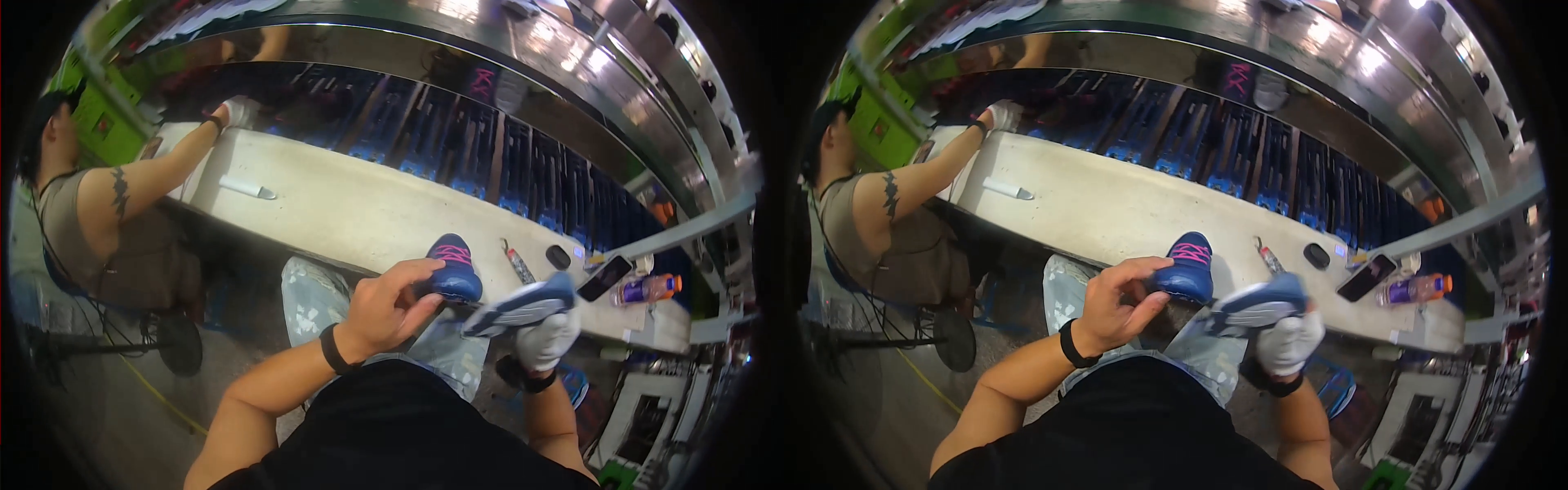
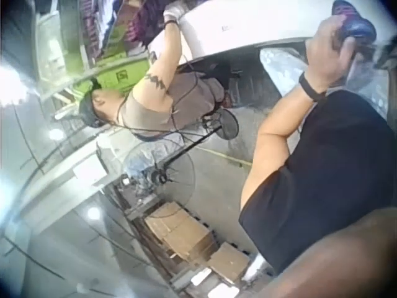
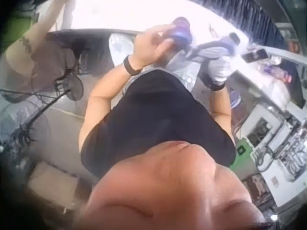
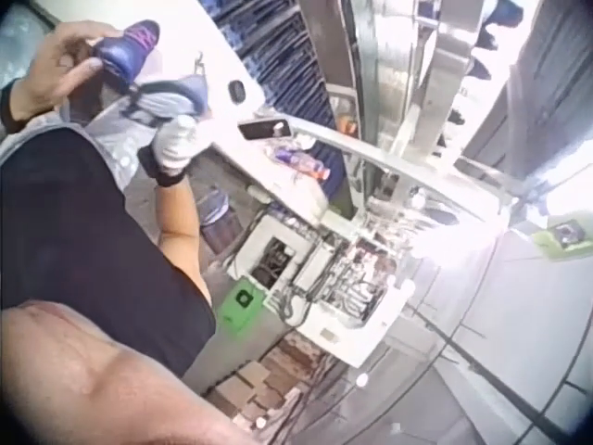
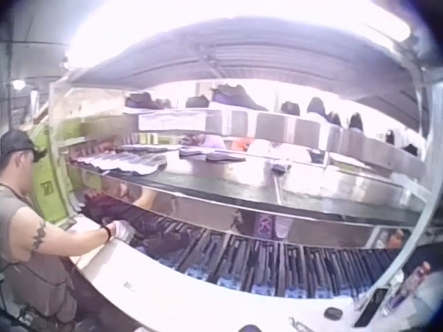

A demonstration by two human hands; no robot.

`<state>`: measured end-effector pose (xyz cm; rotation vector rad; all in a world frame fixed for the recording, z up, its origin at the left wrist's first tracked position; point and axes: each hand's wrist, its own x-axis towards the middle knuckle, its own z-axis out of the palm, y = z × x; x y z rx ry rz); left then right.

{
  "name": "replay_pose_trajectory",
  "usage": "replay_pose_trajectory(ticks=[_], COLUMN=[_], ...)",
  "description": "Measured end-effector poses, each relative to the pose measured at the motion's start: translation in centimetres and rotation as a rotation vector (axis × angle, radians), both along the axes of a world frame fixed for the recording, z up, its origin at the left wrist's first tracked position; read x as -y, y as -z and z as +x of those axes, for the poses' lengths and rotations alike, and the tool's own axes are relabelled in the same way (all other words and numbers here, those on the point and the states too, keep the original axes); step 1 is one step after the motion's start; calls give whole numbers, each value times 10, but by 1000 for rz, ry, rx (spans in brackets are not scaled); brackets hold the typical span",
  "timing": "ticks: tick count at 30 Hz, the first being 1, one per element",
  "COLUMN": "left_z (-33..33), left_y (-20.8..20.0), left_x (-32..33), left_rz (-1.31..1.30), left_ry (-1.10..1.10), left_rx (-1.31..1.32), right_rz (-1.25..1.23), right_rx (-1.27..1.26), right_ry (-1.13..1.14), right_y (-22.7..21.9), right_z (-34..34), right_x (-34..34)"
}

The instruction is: Checking and assembling shoe components on a production line.

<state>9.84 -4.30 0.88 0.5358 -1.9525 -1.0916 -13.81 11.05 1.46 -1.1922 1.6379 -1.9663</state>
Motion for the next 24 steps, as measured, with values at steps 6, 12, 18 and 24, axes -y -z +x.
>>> replay_pose_trajectory(ticks=[6,12,18,24], left_z=[-8,-12,-8,-4], left_y=[-12,-7,-4,3], left_x=[-10,-12,-6,-3], left_rz=[-117,-190,-166,-35], left_ry=[117,93,89,94], left_rx=[-98,21,-5,-100], right_rz=[-119,-108,-95,-55], right_rx=[-104,-237,-206,-305], right_ry=[-62,-99,-174,-133], right_y=[43,58,58,44], right_z=[50,39,41,46], right_x=[8,8,11,21])
